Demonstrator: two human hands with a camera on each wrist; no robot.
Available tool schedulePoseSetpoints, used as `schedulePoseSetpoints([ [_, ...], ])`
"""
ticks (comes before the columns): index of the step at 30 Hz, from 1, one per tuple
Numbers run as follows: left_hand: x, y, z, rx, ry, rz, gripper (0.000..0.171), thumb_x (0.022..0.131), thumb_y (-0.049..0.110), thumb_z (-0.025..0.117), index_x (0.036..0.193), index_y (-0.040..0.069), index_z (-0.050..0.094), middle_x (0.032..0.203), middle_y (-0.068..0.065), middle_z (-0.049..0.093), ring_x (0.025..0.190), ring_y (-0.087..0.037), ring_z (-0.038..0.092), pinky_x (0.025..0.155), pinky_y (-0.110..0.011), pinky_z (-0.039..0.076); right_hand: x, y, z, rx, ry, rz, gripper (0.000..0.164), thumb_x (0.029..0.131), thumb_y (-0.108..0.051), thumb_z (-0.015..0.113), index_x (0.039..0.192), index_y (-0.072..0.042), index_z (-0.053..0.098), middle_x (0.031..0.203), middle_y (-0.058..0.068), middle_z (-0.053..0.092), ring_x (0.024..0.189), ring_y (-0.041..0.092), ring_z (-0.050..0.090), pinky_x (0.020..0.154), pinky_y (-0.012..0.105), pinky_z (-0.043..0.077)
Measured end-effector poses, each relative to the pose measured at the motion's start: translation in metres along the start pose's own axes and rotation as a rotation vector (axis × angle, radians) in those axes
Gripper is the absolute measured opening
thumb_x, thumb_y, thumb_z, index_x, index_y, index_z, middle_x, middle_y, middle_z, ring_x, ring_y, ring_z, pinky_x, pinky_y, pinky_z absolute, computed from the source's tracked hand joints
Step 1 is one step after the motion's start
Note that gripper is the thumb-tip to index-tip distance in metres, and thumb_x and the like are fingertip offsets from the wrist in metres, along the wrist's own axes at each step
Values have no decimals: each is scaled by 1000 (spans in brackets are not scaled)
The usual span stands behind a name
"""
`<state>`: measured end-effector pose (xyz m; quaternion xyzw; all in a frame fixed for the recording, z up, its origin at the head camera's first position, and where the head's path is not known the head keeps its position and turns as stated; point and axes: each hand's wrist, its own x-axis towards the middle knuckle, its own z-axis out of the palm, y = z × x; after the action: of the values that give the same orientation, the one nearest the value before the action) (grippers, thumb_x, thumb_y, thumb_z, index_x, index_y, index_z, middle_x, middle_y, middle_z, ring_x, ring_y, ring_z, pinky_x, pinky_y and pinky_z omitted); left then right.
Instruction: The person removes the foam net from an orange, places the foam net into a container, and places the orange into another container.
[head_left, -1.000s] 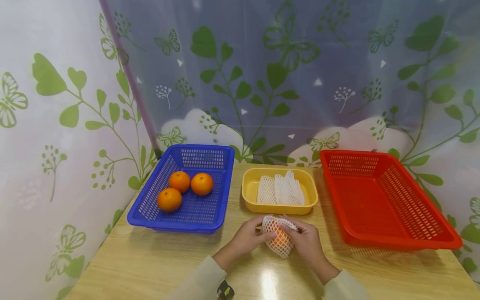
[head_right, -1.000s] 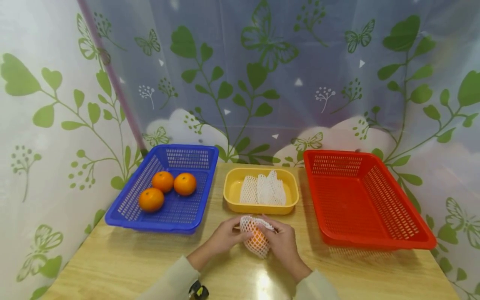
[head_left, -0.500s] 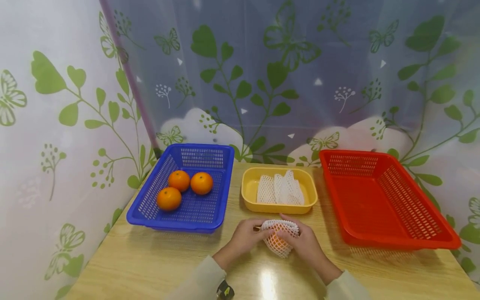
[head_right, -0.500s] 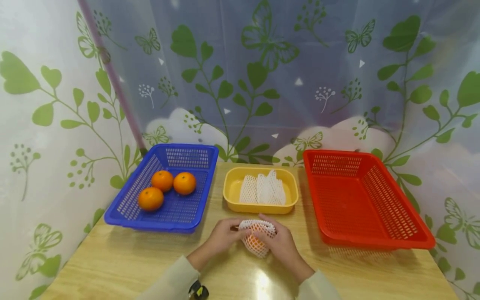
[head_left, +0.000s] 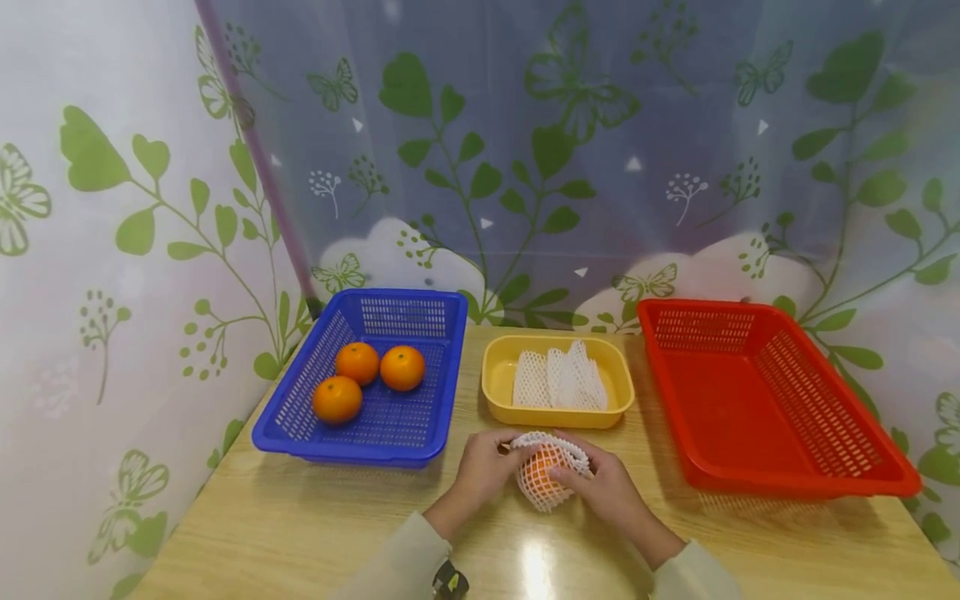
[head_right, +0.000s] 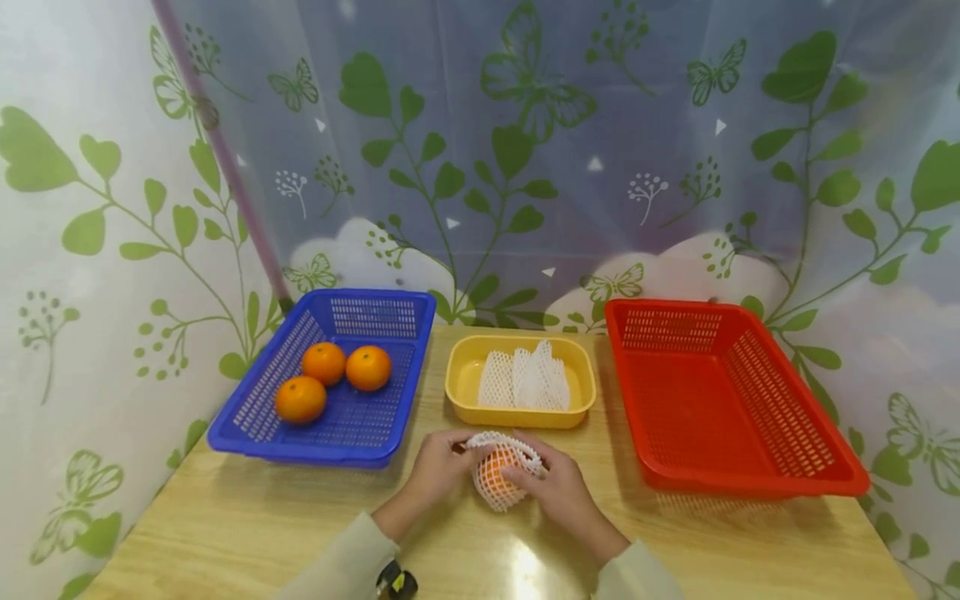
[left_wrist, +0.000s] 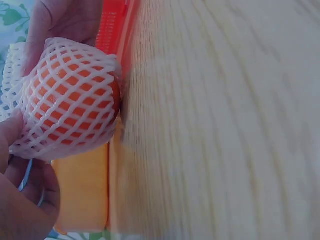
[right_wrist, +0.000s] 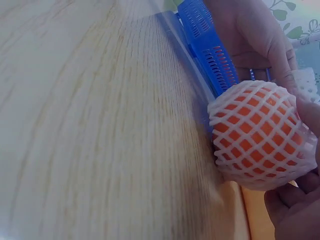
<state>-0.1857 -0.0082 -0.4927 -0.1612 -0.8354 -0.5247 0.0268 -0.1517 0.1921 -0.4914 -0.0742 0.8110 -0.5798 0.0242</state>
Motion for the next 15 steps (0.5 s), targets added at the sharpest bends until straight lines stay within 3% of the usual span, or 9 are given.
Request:
schedulePoseSetpoints([
  [8, -2, -1, -8, -75, -113, -45, 42, 89, 33, 71, 122, 8, 66, 114, -6, 69, 93, -18, 67, 75, -24, 56, 0, -3, 3, 12, 6, -40, 49, 87, -22, 74, 132, -10, 60, 124, 6, 65, 111, 17, 59, 90, 24, 50],
  [15, -3, -3, -12, -97, -180, -32, 48, 89, 29, 71, 129, 5, 60, 118, -8, 67, 107, -20, 63, 85, -27, 55, 5, -3, 6, -11, 20, -106, 48, 88, -23, 73, 130, -5, 61, 132, 7, 60, 119, 22, 57, 93, 23, 48],
])
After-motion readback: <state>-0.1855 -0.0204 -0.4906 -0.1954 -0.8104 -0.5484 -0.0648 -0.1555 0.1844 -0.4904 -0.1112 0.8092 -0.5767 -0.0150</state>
